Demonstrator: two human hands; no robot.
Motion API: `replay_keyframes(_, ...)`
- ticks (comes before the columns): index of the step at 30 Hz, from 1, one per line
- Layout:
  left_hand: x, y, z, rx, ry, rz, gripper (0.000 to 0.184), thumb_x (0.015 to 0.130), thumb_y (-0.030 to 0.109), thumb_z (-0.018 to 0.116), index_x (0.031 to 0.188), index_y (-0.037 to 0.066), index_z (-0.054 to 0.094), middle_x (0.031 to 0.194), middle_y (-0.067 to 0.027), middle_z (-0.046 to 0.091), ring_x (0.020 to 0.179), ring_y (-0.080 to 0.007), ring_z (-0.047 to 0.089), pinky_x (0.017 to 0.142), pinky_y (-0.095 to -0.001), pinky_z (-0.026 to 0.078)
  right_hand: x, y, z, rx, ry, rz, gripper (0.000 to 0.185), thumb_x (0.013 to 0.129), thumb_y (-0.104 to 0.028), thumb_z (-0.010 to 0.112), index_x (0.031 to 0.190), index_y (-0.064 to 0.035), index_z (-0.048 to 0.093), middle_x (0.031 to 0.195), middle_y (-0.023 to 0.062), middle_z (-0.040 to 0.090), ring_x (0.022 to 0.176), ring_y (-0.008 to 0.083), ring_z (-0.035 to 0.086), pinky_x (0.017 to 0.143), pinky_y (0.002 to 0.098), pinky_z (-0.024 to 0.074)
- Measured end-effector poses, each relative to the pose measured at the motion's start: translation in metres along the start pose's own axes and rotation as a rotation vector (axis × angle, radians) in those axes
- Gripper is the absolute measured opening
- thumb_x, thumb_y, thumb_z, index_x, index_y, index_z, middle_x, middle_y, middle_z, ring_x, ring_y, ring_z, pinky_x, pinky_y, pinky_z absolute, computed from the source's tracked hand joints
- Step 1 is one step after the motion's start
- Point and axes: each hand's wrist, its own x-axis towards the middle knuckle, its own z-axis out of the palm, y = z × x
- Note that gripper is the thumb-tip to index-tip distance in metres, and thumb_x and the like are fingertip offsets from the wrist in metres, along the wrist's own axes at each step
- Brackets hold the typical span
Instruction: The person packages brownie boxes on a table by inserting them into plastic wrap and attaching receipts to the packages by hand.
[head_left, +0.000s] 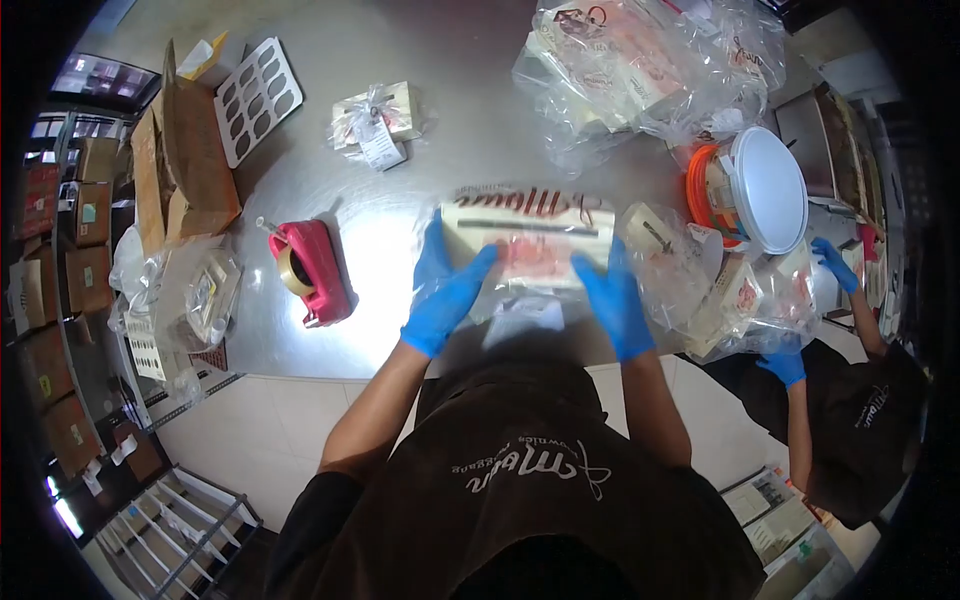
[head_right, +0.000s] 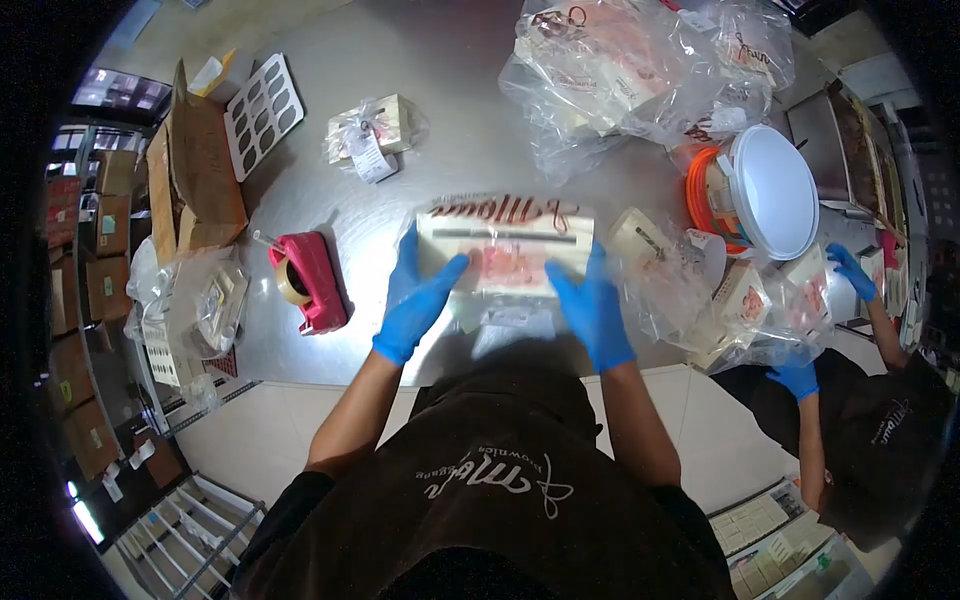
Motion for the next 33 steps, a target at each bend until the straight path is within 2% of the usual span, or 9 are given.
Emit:
replay_keyframes(5,-0.040,-0.004,-0.010,-0.141,-0.048,-0.048,0.068,0.080,0.013,0.073,0.133,-0.002,0.033,0.122,-0.0159,0.050,0.111,-0.0203,0.052,0.093,-0.0312,0.045,-0.049,-0.023,-0.011,0.186,0.016,0.124,0.058,0.084,-0.007,0.067,0.134,-0.0020,0.037,0.113,0.0132,0.054,0.102,0.0238,0.058,0.090,0.0382,0.0469)
replay_keyframes(8,-0.063,-0.008,-0.012,-0.299,-0.041,-0.180,0.074,0.080,0.010,0.073,0.135,-0.001,0.025,0.125,-0.0145,0.045,0.115,-0.0207,0.047,0.099,-0.0343,0.041,-0.062,-0.044,-0.013,0.661,-0.091,0.331,0.072,0.079,-0.003,0.069,0.138,-0.0015,0.028,0.113,0.0133,0.052,0.107,0.0223,0.055,0.093,0.0350,0.0447)
replay_keyframes(10,-0.068,-0.017,-0.016,-0.308,-0.029,-0.186,0.076,0.079,0.008,0.073,0.136,-0.001,0.024,0.127,-0.0148,0.042,0.116,-0.0214,0.046,0.099,-0.0338,0.041,-0.068,-0.031,-0.009,0.322,-0.156,0.200,0.073,0.079,-0.004,0.070,0.139,-0.0021,0.029,0.117,0.0141,0.051,0.104,0.0208,0.056,0.091,0.0336,0.0462)
replay_keyframes(16,-0.070,-0.014,-0.020,-0.172,-0.028,-0.085,0.089,0.079,0.004,0.071,0.144,-0.004,0.011,0.129,-0.0187,0.039,0.120,-0.0243,0.044,0.101,-0.0342,0.040,-0.066,-0.033,-0.013,0.392,-0.259,0.482,0.061,0.079,-0.002,0.066,0.133,-0.0035,0.036,0.112,0.0096,0.056,0.101,0.0183,0.057,0.088,0.0335,0.0477)
replay_keyframes(17,-0.067,-0.007,-0.015,-0.364,-0.029,-0.083,0.095,0.078,0.006,0.072,0.146,-0.004,0.007,0.131,-0.0197,0.037,0.121,-0.0257,0.044,0.102,-0.0350,0.039,-0.063,-0.036,-0.013,0.390,-0.262,0.482,0.061,0.079,-0.002,0.066,0.133,-0.0035,0.036,0.112,0.0096,0.056,0.101,0.0183,0.057,0.088,0.0335,0.0477)
replay_keyframes(19,-0.059,0.015,-0.014,-0.349,-0.022,-0.075,0.096,0.077,0.007,0.073,0.146,-0.004,0.007,0.131,-0.0201,0.037,0.121,-0.0260,0.044,0.102,-0.0354,0.039,-0.059,-0.043,-0.013,0.592,-0.091,0.575,0.055,0.079,-0.007,0.070,0.125,-0.0015,0.040,0.124,0.0139,0.050,0.112,0.0193,0.051,0.093,0.0359,0.0448)
replay_keyframes(22,-0.061,0.015,-0.020,-0.081,-0.028,0.010,0.099,0.076,0.009,0.075,0.145,-0.005,0.005,0.132,-0.0212,0.036,0.121,-0.0267,0.045,0.101,-0.0367,0.041,-0.059,-0.044,-0.026,0.427,-0.093,0.285,0.060,0.077,-0.007,0.070,0.128,-0.0019,0.039,0.125,0.0137,0.049,0.112,0.0201,0.052,0.093,0.0358,0.0454)
replay_keyframes(28,-0.083,0.018,-0.025,-0.309,-0.059,-0.251,0.101,0.073,0.003,0.076,0.146,-0.001,0.006,0.133,-0.0199,0.037,0.121,-0.0274,0.045,0.102,-0.0373,0.042,-0.075,-0.040,-0.030,0.292,-0.222,0.263,0.070,0.074,-0.009,0.073,0.133,-0.0032,0.036,0.123,0.0125,0.049,0.111,0.0210,0.052,0.095,0.0357,0.0449)
replay_keyframes(33,-0.099,0.022,-0.026,-0.159,-0.085,-0.316,0.097,0.073,0.001,0.076,0.144,0.000,0.010,0.134,-0.0203,0.036,0.122,-0.0263,0.045,0.103,-0.0377,0.042,-0.091,-0.030,-0.034,0.333,-0.300,0.251,0.071,0.070,-0.008,0.079,0.129,-0.0055,0.039,0.120,0.0118,0.051,0.109,0.0204,0.053,0.093,0.0353,0.0462)
